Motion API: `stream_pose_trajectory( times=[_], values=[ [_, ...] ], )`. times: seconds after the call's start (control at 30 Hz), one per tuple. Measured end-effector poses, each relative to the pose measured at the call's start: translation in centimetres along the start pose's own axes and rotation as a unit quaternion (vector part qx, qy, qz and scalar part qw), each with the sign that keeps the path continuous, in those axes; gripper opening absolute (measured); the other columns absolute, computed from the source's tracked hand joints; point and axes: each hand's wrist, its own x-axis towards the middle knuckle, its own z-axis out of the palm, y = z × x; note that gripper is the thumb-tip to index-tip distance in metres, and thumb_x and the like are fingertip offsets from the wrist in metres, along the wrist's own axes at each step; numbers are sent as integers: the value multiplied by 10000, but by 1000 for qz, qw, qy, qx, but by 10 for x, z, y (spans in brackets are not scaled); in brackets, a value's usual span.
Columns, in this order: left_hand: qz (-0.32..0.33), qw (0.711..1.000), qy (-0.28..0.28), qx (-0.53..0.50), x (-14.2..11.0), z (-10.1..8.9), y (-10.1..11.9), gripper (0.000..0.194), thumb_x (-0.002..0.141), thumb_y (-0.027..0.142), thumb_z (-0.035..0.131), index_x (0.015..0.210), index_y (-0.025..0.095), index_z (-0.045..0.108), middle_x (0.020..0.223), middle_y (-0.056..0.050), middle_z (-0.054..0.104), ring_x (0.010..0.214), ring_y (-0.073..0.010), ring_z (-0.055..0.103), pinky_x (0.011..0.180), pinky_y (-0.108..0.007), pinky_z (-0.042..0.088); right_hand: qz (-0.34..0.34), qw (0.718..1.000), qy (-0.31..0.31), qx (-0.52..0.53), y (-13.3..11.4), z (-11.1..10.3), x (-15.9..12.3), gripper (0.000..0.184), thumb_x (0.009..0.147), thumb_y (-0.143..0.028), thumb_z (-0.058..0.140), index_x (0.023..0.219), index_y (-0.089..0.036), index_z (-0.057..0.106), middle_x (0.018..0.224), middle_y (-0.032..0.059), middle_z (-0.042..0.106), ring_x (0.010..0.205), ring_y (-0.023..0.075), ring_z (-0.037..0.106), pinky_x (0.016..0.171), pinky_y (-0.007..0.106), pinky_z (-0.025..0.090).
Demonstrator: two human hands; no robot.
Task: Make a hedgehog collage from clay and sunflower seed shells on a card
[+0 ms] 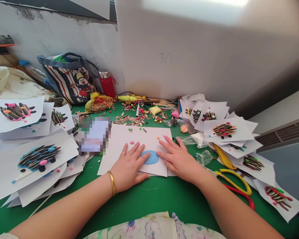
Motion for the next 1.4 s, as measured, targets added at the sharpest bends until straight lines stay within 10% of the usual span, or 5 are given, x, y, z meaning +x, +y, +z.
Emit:
stream_pose_trajectory(
  times=[1.4],
  values=[
    [4,997,50,-54,-1,3,-11,682,871,484,624,1432,157,416,1521,-187,405,1450,-320,304,1180,-610,182,-35,998,9,41,-16,-5,-4,400,951,-307,523,1348,-285,563,1551,81,383,1488,305,194,1152,656,171]
  ],
)
